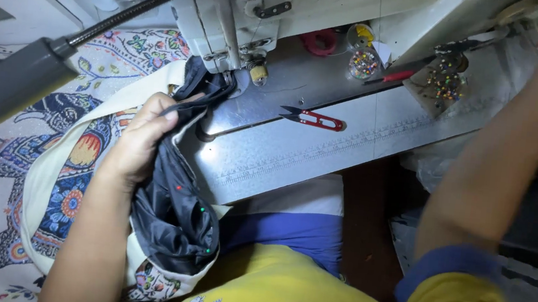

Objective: Stitching the lining and handles onto a patterned tote bag using an industrial sewing machine.

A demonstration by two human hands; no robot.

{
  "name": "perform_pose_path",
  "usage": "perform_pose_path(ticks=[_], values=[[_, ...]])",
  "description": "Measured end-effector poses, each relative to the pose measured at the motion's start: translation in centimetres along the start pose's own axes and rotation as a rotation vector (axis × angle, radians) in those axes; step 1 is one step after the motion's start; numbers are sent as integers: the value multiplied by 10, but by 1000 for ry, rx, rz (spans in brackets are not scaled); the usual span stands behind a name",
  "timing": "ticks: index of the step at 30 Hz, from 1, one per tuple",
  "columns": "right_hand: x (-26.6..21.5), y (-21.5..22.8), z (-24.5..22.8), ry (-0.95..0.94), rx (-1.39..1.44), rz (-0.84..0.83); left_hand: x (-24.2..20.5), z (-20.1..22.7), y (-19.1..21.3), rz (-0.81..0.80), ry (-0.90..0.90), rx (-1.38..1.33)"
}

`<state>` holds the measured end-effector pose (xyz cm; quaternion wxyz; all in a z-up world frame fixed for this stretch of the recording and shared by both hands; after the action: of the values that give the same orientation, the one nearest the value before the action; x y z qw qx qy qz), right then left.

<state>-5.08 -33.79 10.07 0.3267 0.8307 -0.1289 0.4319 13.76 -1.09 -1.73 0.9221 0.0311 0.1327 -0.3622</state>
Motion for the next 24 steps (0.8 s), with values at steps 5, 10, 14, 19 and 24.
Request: perform_pose_path(ticks=[5,10,14,19,24], values=[[1,-40,-14,-90,72,-100,14,-28,28,27,133,-236],[-12,-157,14,-42,-105,-236,10,-7,20,6,63,-154],[-11,-200,41,-25,-161,-215,5,4,8,19,-31,69],[-20,-225,54,22,-324,-117,1,20,-15,-50,-152,211],[-21,-229,49,110,-493,-69,2,26,-19,-95,-191,257]])
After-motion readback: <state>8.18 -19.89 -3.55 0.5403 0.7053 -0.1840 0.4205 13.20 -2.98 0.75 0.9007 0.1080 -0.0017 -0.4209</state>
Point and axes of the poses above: each hand's wrist, its own x-axis towards the middle knuckle, its own y-axis out of the back of the hand, z = x × y, the point moved 5 cm from there along x, towards the middle knuckle, and after that the axes turned 14 degrees about y, right-handed, at the moved point
